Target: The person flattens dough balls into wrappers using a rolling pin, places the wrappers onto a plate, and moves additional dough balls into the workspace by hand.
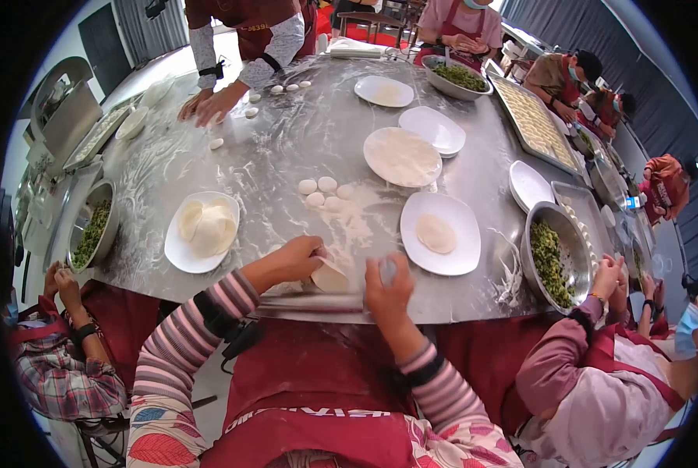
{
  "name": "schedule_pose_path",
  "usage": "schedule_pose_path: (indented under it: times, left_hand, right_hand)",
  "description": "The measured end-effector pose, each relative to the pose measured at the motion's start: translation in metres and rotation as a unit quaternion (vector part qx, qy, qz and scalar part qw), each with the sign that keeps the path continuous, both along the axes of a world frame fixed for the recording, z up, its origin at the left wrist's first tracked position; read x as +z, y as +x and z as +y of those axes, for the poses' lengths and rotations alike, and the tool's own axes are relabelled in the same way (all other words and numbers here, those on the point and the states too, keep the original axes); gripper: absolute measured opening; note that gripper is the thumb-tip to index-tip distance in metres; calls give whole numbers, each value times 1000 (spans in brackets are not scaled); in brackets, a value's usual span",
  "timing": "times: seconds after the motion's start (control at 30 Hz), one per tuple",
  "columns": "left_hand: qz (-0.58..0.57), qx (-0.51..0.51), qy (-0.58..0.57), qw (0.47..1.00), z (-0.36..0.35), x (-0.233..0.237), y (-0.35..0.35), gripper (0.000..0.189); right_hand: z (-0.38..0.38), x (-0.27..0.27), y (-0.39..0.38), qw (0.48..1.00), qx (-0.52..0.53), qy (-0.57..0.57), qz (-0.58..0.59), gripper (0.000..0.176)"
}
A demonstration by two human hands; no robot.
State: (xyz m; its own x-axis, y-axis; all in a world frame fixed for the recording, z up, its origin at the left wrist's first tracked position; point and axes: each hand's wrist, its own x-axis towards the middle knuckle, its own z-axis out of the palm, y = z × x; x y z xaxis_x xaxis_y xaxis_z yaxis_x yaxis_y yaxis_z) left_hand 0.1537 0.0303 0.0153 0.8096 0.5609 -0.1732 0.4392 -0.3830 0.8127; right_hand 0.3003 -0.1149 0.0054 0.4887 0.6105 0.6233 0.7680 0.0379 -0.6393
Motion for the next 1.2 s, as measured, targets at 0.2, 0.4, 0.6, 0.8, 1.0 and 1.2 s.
schedule_pose_path:
  times: [0.2,0.4,0.6,0.8,1.0,1.2]
  left_hand:
    - [-7,-15,133,991,-3,-2,6,21]
    - [33,-36,164,985,-14,2,2,27]
    - [-50,-16,51,997,5,28,-57,29]
    - [47,141,105,983,96,39,-173,29]
    - [80,188,303,931,133,40,-115,25]
    - [-3,120,300,946,127,-5,23,23]
  right_hand:
    - [64,-3,9,997,-12,38,66,26]
    - [32,-9,10,992,-31,97,-79,30]
    - [-14,-16,-3,986,21,38,161,18]
    - [-8,-8,-5,980,26,26,198,17]
    - [-6,-14,1,984,45,46,166,20]
    - [-8,-14,1,984,42,42,169,23]
